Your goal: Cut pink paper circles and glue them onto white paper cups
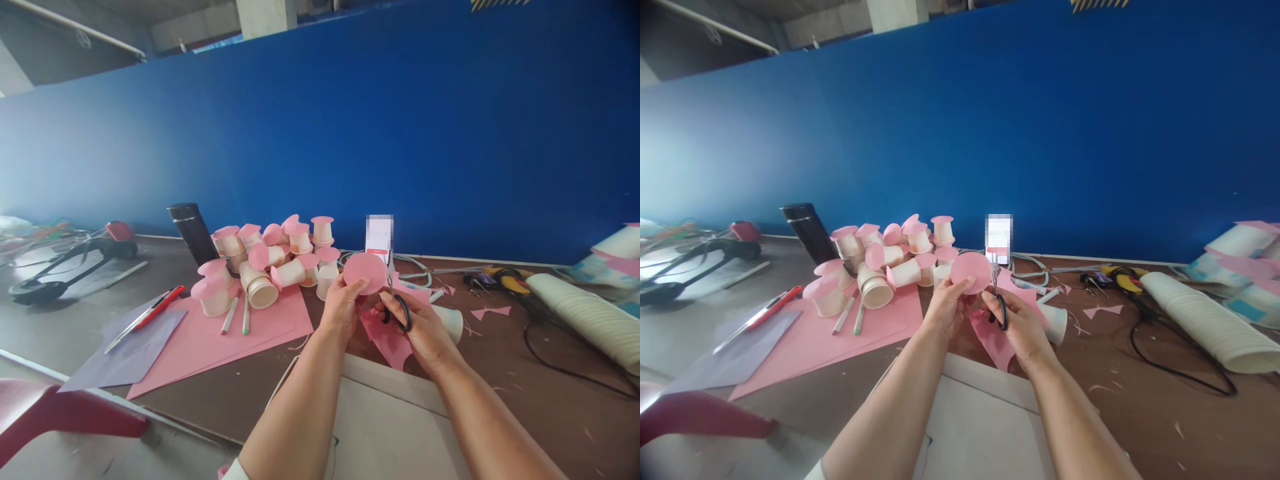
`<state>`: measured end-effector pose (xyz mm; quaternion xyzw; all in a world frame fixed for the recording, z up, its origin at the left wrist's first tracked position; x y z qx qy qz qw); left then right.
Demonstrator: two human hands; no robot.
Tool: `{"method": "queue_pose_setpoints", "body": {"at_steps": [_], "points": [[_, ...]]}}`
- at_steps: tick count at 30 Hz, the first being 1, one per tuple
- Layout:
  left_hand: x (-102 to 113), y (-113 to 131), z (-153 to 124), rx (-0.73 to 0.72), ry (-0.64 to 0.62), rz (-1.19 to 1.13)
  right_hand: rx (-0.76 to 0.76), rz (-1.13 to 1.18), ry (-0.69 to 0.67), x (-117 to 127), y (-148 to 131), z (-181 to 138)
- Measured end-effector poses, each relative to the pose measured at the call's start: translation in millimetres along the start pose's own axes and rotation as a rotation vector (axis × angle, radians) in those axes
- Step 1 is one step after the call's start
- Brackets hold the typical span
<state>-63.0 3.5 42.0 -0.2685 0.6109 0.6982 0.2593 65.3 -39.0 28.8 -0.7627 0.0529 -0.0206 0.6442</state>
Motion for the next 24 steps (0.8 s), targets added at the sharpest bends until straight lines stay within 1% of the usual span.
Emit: {"method": "queue_pose_setpoints", "body": {"at_steps": [3, 9, 15, 19, 24], "points": [[1.6, -0.4, 1.4, 0.002, 0.024, -0.014, 0.008, -0.030, -0.005, -1.1, -0.9, -1.2], [2.1, -4.3, 2.4, 0.036, 0.022, -0.072, 0.013, -0.054, -0.043, -5.0, -2.9, -3.2], [1.9, -4.6, 4.0, 0.020, 0.005, -0.098, 0.007, -0.043, -0.047, -4.8, -3.1, -2.9], [3.2, -3.4, 4.1, 0.012, 0.022, -0.096, 0.010, -0.029, -0.060, -5.1, -1.8, -1.8], [4.4, -3.0, 4.3, -0.002, 0.029, -0.093, -0.028, -0.011, -0.042, -6.0, -1.3, -3.2]]}}
Point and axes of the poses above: each hand's wrist, its own z-axis towards the middle knuckle, its own x-axis out of the back of the hand, y = z × x, the point moved 4 cm from there along z, towards the middle knuckle, and after that the axes turned 11 degrees about -x, right-handed, at the moved point
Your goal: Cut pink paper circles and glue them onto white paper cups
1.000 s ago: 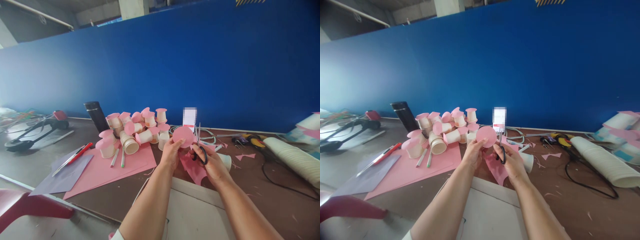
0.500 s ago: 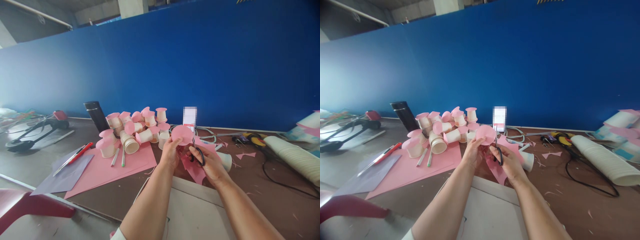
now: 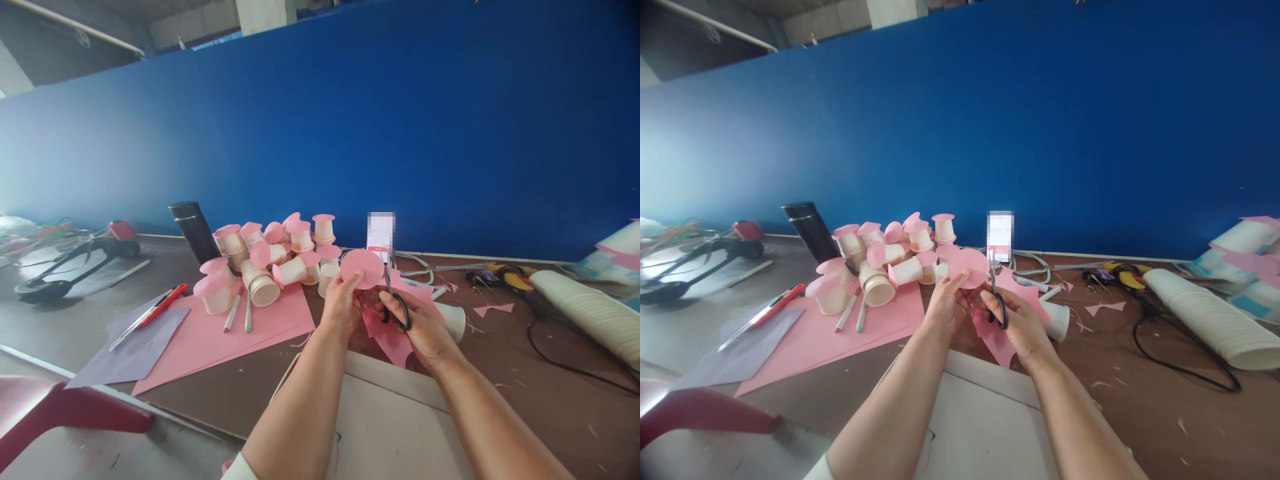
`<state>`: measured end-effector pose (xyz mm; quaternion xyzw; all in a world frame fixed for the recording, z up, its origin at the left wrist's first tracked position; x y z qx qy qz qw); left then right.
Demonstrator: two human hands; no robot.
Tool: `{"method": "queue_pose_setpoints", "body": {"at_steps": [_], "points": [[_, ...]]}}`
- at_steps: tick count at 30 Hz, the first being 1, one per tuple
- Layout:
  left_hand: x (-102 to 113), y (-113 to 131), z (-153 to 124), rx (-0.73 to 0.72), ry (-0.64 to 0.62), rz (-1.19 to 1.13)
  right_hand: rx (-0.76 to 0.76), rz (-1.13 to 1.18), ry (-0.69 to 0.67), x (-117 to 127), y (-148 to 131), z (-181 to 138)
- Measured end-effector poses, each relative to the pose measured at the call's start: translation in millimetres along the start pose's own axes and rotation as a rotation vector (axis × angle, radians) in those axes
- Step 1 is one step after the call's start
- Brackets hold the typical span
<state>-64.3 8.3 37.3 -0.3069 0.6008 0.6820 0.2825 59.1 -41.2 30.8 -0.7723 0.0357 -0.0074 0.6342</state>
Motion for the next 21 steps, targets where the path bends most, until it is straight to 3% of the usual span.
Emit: {"method": "queue_pose_setpoints", "body": {"at_steps": [9, 21], "points": [[0.9, 2.8, 1.4, -0.069, -0.022, 0.094, 0.017, -0.057, 0.040, 1.4, -1.9, -1.3], [1.2, 3.6, 2.1, -0.044, -0.025, 0.141, 0.059, -0.068, 0.061, 3.9, -3.0, 0.2]]}}
Point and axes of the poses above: each hand's wrist, its own z-axis towards the middle knuckle, its own x-axis out of the back of the hand, y = z × x, the point moved 4 cm from there along z, towards the middle knuckle, and after that the axes turned 11 degrees about -x, right-handed, at the moved point
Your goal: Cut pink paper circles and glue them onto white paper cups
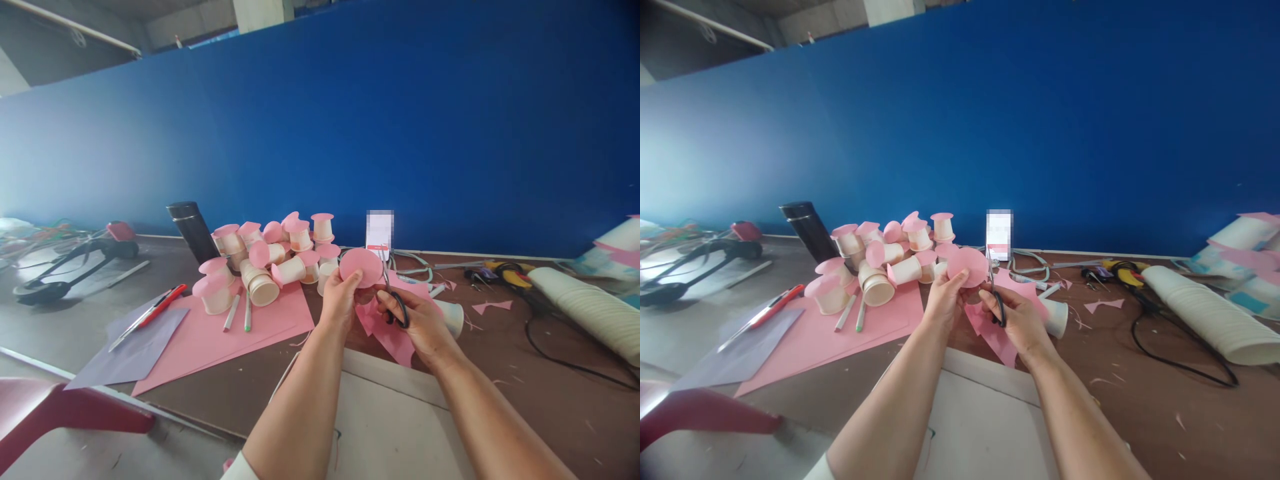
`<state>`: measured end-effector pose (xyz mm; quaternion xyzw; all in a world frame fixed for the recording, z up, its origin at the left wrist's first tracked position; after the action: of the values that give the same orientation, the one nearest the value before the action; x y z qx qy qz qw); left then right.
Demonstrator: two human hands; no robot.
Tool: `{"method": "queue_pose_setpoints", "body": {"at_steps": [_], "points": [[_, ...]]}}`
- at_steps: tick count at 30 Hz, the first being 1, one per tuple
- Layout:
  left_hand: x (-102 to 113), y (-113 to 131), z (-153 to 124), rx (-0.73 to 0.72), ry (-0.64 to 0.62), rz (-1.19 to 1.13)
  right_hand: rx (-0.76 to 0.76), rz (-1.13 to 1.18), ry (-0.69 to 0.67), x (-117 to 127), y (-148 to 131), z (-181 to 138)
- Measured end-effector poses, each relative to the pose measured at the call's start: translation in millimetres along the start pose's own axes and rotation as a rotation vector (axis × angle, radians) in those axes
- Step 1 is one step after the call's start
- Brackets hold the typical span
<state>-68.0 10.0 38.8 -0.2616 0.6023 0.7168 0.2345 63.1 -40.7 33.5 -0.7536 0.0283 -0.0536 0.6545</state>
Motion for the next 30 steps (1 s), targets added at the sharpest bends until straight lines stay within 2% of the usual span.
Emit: {"method": "queue_pose_setpoints", "body": {"at_steps": [7, 17, 22, 27, 30], "points": [[1.0, -0.9, 0.2, -0.003, -0.004, 0.011, -0.019, -0.003, -0.002, -1.0, -1.4, -1.4], [0.6, -3.9, -3.4, 0.025, 0.052, -0.080, -0.020, -0.009, -0.021, -2.8, 4.2, 1.1], [1.7, -7.4, -3.6, 0.059, 0.135, -0.132, -0.008, -0.067, 0.006, -4.4, 5.4, 1.4], [3.7, -13.0, -5.1, 0.155, 0.231, -0.210, -0.021, -0.129, 0.007, -7.1, -0.1, -2.6], [4.9, -16.7, -5.3, 0.182, 0.230, -0.268, -0.029, -0.130, 0.001, -8.4, -1.7, -4.4]]}}
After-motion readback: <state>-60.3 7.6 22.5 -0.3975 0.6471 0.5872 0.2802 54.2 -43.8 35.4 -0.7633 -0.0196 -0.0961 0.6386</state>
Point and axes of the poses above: each hand's wrist, its own z-axis towards the middle knuckle, its own x-axis out of the back of the hand, y = z × x, the point moved 4 cm from there along z, towards the middle knuckle, and after that the axes turned 11 degrees about -x, right-handed, at the moved point
